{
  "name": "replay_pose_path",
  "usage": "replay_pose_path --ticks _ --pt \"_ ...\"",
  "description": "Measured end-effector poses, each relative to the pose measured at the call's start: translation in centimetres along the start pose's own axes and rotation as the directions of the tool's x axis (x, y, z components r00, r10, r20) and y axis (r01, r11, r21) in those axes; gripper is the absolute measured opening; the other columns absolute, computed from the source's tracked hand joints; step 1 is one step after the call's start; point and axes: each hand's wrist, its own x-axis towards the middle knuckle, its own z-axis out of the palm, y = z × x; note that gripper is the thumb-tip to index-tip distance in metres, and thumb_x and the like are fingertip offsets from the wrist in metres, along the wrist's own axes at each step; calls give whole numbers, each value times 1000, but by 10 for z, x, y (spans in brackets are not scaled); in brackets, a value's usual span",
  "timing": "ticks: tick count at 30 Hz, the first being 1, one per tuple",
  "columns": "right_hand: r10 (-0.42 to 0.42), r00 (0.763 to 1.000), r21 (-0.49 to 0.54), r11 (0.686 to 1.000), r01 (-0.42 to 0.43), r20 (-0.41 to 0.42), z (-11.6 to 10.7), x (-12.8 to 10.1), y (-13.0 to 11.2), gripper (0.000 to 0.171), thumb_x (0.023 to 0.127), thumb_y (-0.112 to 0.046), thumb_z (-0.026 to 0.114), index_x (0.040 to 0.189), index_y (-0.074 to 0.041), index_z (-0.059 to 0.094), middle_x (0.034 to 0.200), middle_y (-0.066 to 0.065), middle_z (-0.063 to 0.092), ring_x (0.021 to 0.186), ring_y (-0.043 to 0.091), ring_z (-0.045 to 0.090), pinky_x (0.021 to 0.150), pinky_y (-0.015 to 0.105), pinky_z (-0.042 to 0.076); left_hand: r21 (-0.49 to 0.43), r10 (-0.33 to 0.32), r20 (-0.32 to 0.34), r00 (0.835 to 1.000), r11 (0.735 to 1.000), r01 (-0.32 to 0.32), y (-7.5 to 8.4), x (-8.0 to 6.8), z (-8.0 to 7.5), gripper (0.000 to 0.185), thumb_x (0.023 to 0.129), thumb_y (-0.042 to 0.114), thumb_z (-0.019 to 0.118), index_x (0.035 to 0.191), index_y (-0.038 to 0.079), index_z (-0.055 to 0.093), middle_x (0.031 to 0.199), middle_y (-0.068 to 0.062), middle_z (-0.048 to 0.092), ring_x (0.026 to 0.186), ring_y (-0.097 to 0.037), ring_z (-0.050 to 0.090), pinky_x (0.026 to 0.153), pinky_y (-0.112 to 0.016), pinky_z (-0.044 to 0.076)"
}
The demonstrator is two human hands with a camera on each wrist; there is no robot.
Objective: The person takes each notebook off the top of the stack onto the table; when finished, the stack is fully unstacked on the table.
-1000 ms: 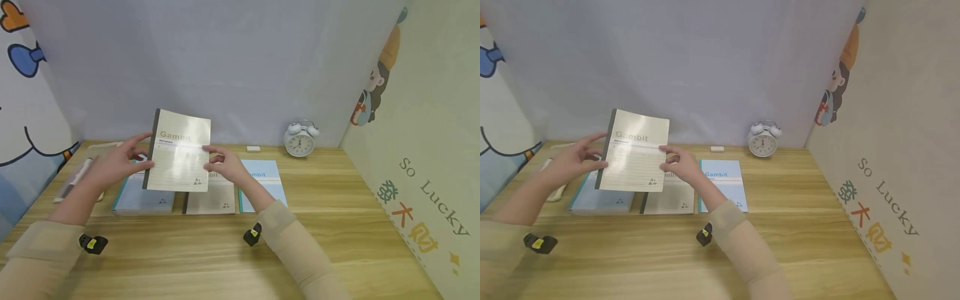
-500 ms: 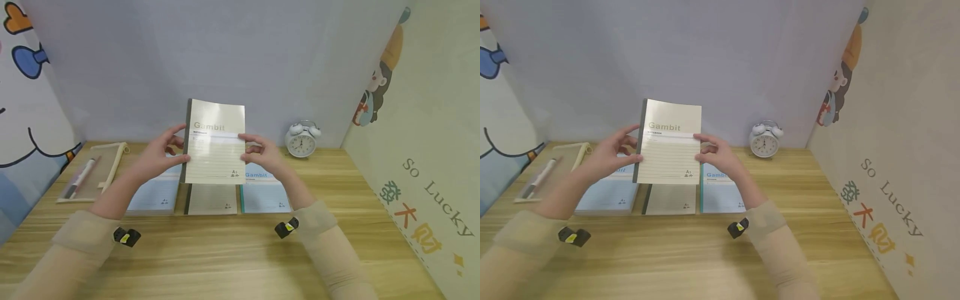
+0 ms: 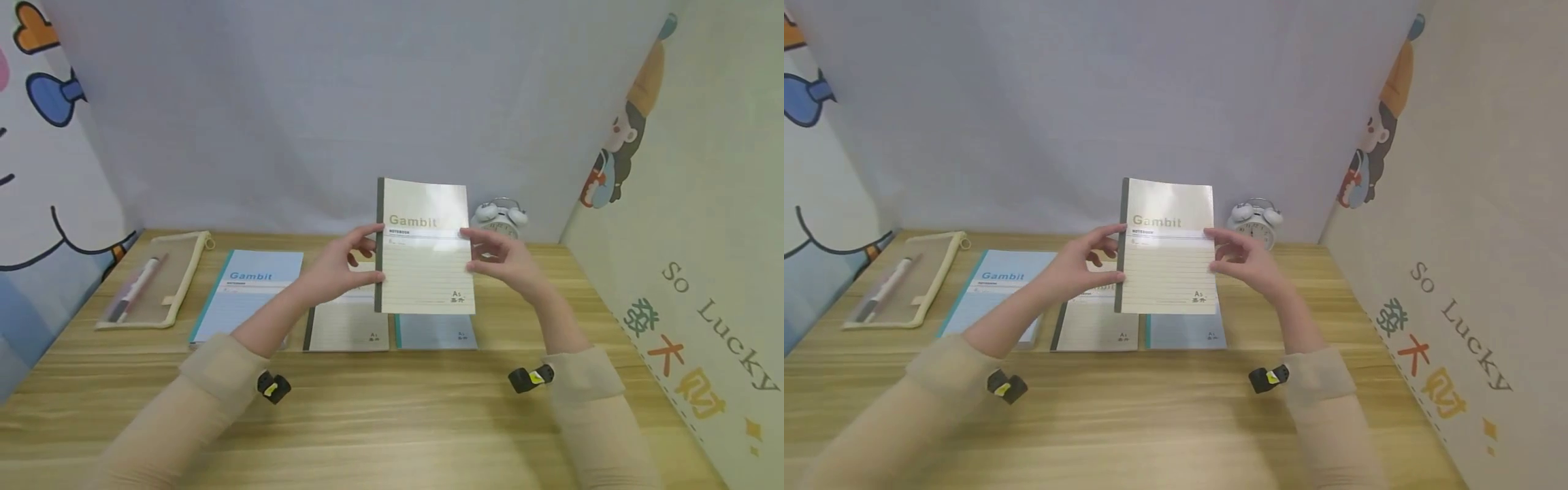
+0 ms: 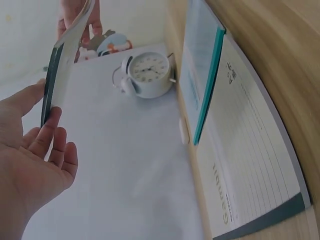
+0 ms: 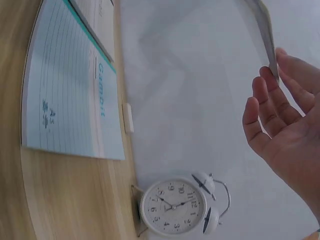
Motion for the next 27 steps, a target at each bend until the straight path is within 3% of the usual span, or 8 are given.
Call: replay_pose_path --ticks 8,15,20,27 --pt "69 998 -48 997 -69 -1 -35 -24 18 54 80 -13 66 130 -11 45 122 0 51 99 19 52 80 21 45 -39 22 37 999 999 -21 9 27 41 77 71 37 72 137 29 32 109 6 55 102 -15 49 80 -35 43" --pt "121 992 -100 987 -122 -22 -61 -44 34 58 81 -14 65 134 -17 41 121 5 49 102 15 52 81 19 43 -61 -1 54 999 998 4 13 49 81 78 72 40 71 137 29 30 109 8 54 99 -9 48 78 -29 43" --pt "171 985 -128 976 -174 -36 -74 -55 47 56 83 -17 63 135 -20 40 126 3 43 100 15 52 80 20 43 -79 -27 62 998 996 32 15 58 109 80 72 39 71 138 27 29 111 6 54 99 -9 48 80 -29 44" --pt "239 971 -94 967 -237 5 -88 -70 66 58 84 -14 61 136 -13 36 135 5 32 97 11 52 75 21 47 -30 -77 123 989 996 81 17 68 143 83 71 37 74 139 21 30 117 -2 54 103 -12 49 84 -28 43"
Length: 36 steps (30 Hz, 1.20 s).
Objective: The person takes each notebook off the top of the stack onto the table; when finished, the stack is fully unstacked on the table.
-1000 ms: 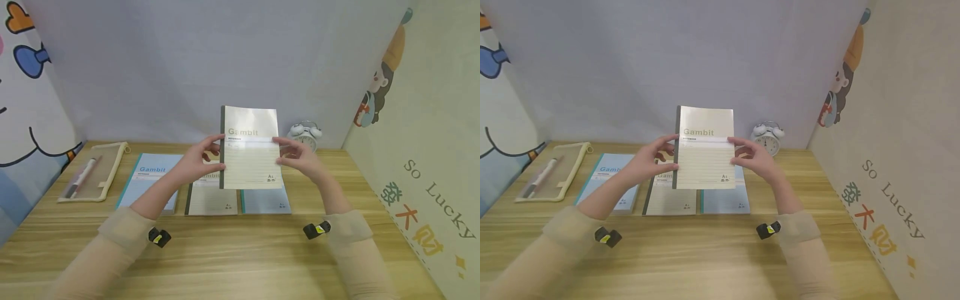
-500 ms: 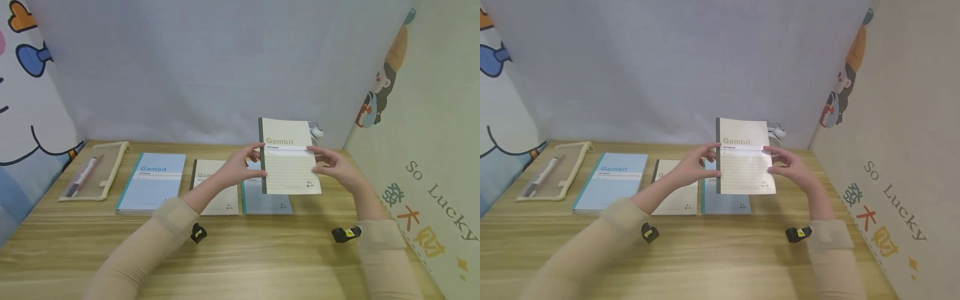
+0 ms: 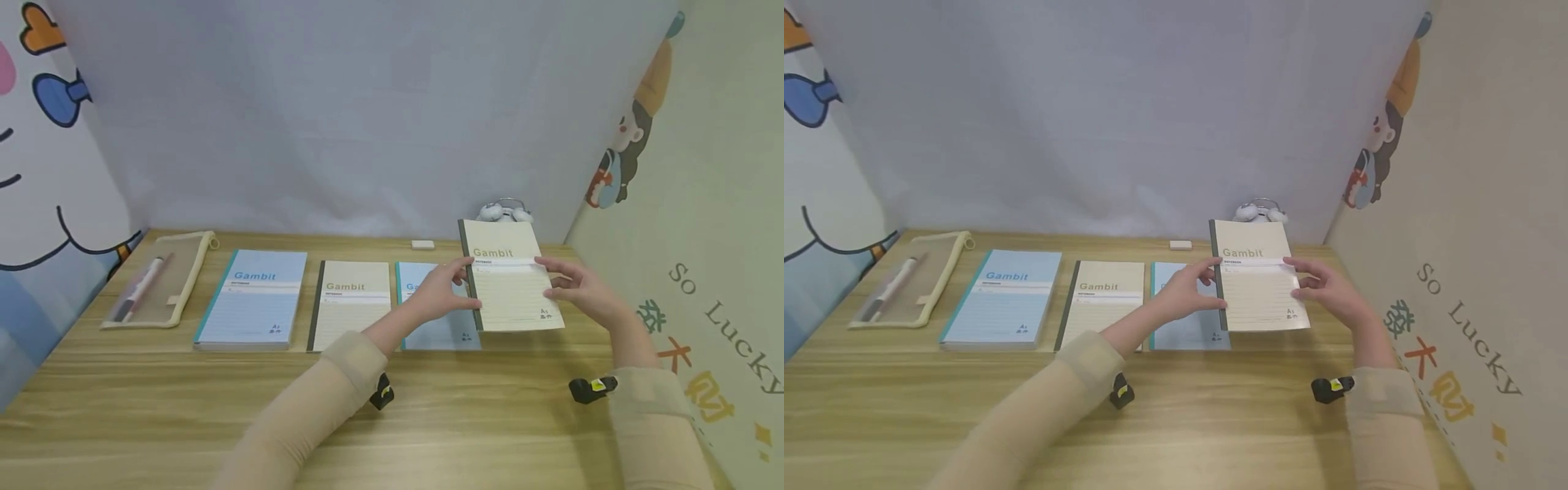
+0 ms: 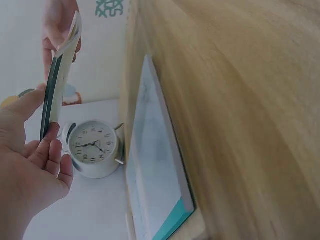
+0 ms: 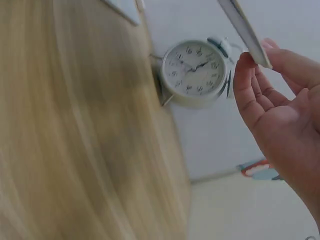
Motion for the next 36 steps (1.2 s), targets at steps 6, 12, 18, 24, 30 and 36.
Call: replay_pose_path --ticks 6,12,18,24,30,36 --pt "47 999 -59 997 -46 17 -5 -6 19 61 85 -20 60 139 -12 32 143 10 25 102 9 48 79 18 44 169 -4 72 997 986 -8 -5 8 24 89 68 41 74 139 14 29 114 -4 56 103 -15 51 84 -26 45" --pt "72 996 -36 997 -70 54 -6 -4 41 63 85 -21 61 139 -13 30 145 11 21 103 12 48 80 21 45 407 -40 119 992 913 -12 -13 13 39 90 68 51 70 139 16 29 128 -2 49 116 -20 44 94 -36 39" --pt "113 992 -58 992 -110 58 -7 -6 58 65 84 -23 61 140 -16 29 146 9 18 114 23 42 85 25 43 515 -79 151 985 857 -10 -16 20 51 88 69 55 67 139 17 29 135 -2 43 120 -22 39 99 -39 33" --pt "170 982 -67 984 -165 78 -4 -6 65 71 81 -20 64 141 -14 25 145 17 18 123 40 30 95 48 35 580 -115 160 980 815 1 -16 23 56 79 72 58 62 136 18 37 134 -2 43 119 -20 37 99 -38 32" --pt "188 977 -133 976 -174 101 -1 -7 74 69 80 -19 65 138 -9 30 142 23 22 124 44 28 98 56 27 627 -109 160 981 779 -16 -11 18 57 64 73 58 61 125 21 51 123 -1 48 109 -18 39 92 -35 35" --pt "219 970 -169 965 -200 103 1 -6 72 70 79 -23 66 137 -8 31 142 25 22 127 46 20 100 59 16 621 -65 141 988 783 -38 -8 14 55 62 70 57 64 122 24 54 116 1 49 101 -15 39 84 -31 36"
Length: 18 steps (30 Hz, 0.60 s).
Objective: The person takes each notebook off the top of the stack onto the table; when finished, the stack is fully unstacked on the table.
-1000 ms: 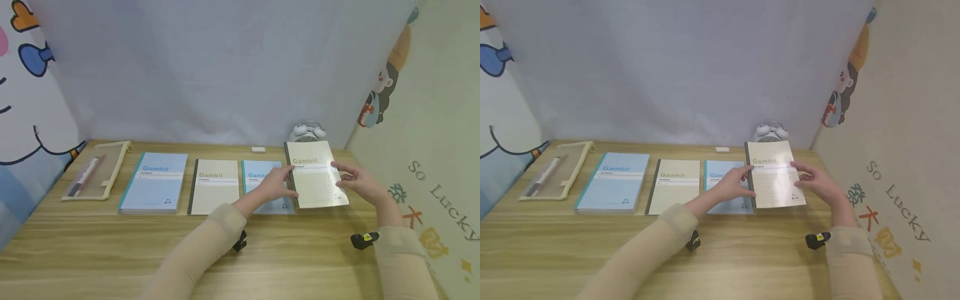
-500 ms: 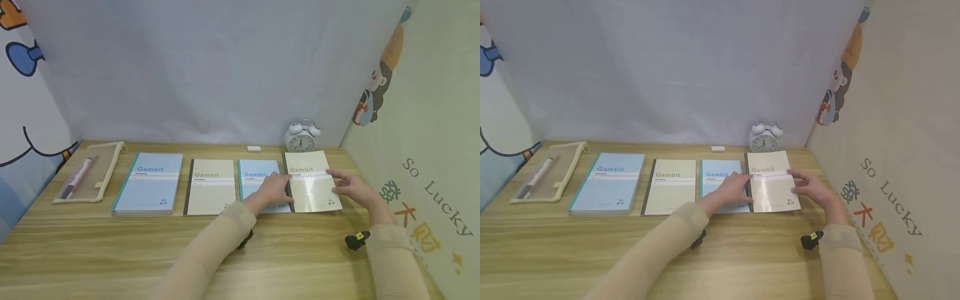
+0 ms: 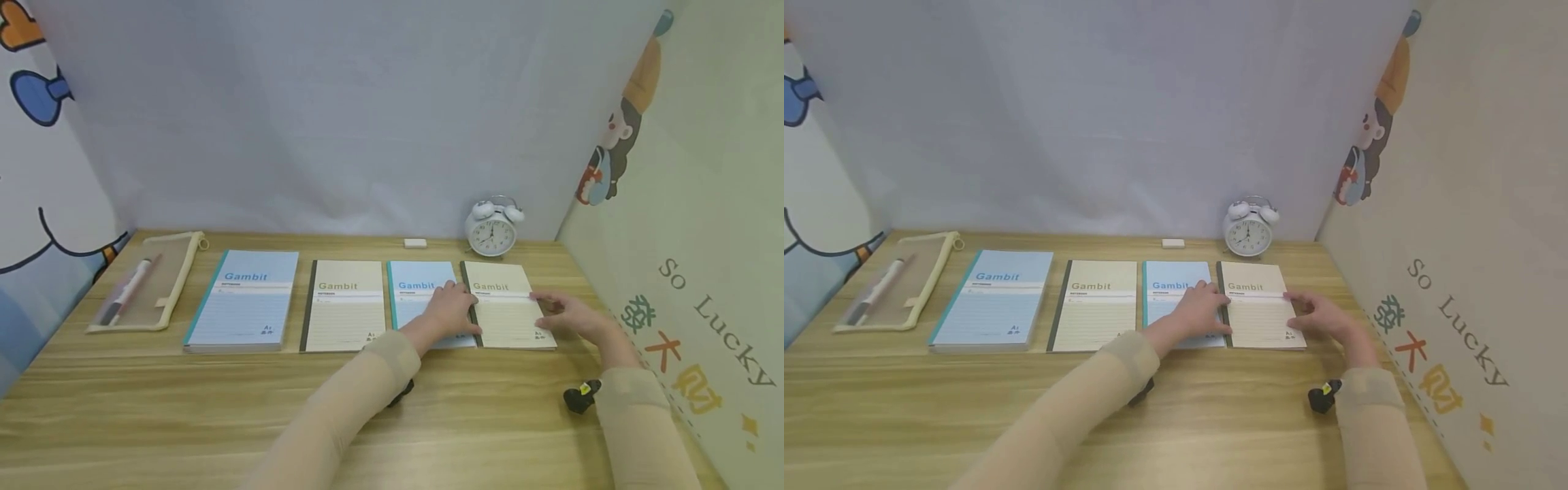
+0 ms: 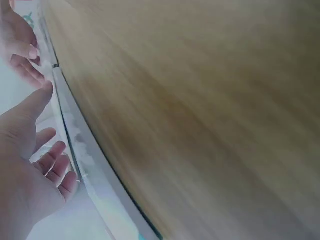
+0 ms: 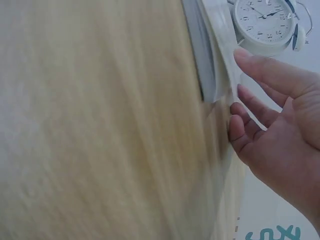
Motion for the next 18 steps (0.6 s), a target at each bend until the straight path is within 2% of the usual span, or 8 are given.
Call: replay_pose_path --ticks 4,7,13,18 --pt "56 998 -58 997 -58 -28 -1 -1 -12 71 79 -28 66 139 -12 30 140 28 22 124 47 24 96 61 22 -9 36 -5 999 999 -36 -3 -5 -5 67 69 59 64 126 26 50 123 2 48 108 -17 40 88 -33 37" --pt "63 997 -95 993 -67 -41 -1 -1 -23 70 80 -31 64 139 -15 30 139 25 25 122 45 26 93 60 27 -25 66 -14 998 997 -67 -9 -12 -12 69 69 59 64 127 26 49 127 2 47 112 -19 40 90 -37 38" --pt "-55 998 -141 989 48 -43 -1 2 -48 65 82 -30 63 136 -11 34 137 18 34 116 37 35 88 51 35 -80 111 -49 993 990 -115 -25 -33 -34 70 70 56 65 128 23 48 125 1 49 110 -21 41 86 -39 39" --pt "-132 991 -198 972 123 -34 3 6 -77 63 81 -34 63 134 -13 37 134 17 39 114 35 39 86 46 39 -61 129 -40 991 989 -132 -41 -53 -57 71 71 57 64 131 25 44 128 1 47 113 -22 39 88 -40 38"
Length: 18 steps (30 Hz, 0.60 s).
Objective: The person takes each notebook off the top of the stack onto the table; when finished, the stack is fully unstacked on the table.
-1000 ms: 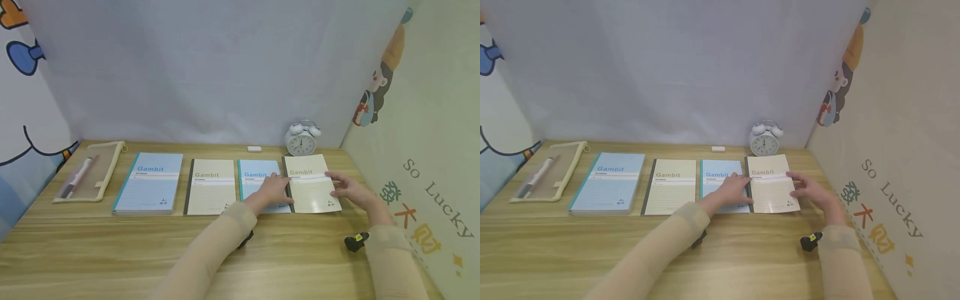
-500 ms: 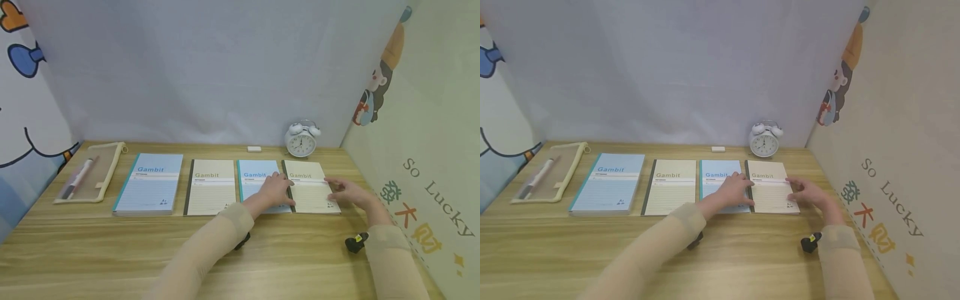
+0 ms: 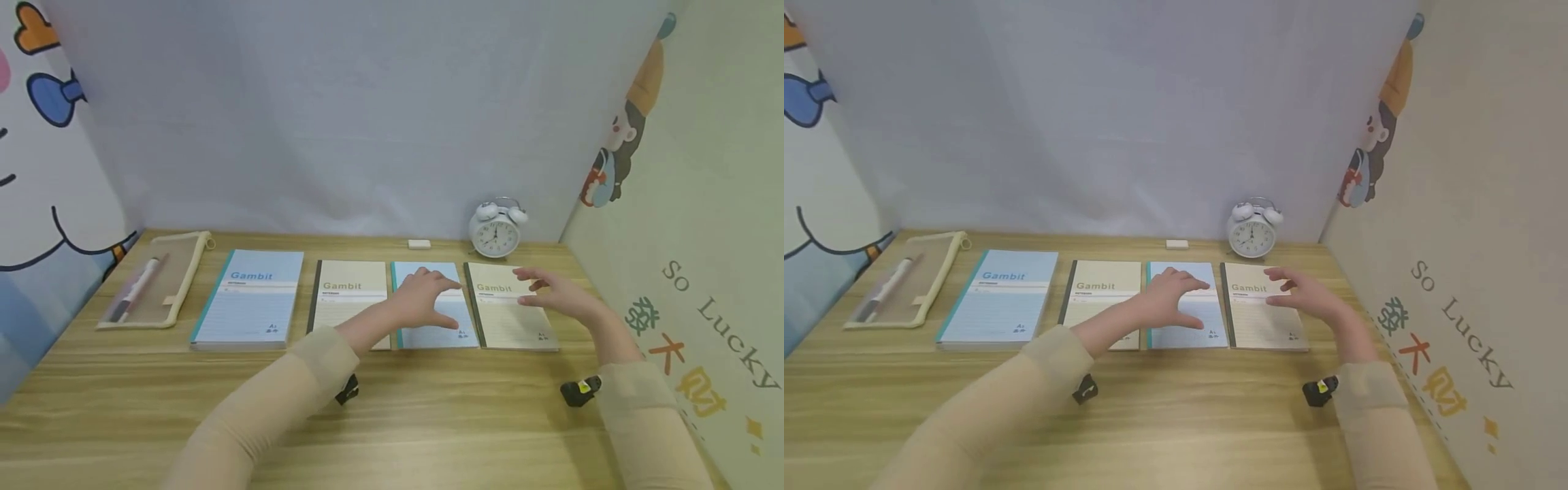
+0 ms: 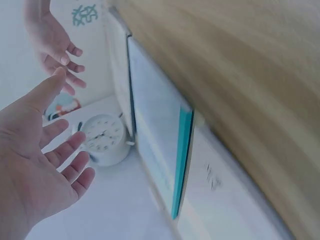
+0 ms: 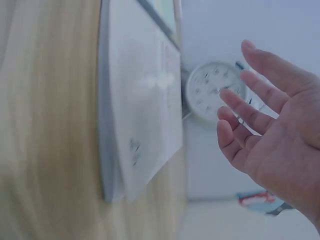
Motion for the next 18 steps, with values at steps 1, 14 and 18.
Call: replay_pose_path --ticks 1,14,18 --pt "-6 1000 -7 1000 6 -1 0 2 -6 62 81 -34 63 134 -13 37 134 17 39 114 34 40 85 46 40 5 6 4 1000 1000 -6 -2 -4 -6 71 71 57 63 131 25 44 129 1 46 115 -22 39 89 -41 37" --pt "-96 981 -21 995 94 -168 18 17 -107 58 82 -36 63 132 -16 42 126 7 48 108 25 47 84 43 44 58 59 -33 998 997 -57 -26 -60 -70 70 73 52 65 131 21 44 128 3 48 124 -21 36 101 -43 29" --pt "-114 974 -17 993 113 -198 28 22 -135 58 81 -36 63 132 -19 42 129 5 44 110 25 45 82 42 45 54 55 -88 995 997 -50 -39 -80 -89 69 73 50 66 131 20 44 128 3 48 122 -20 36 102 -41 28"
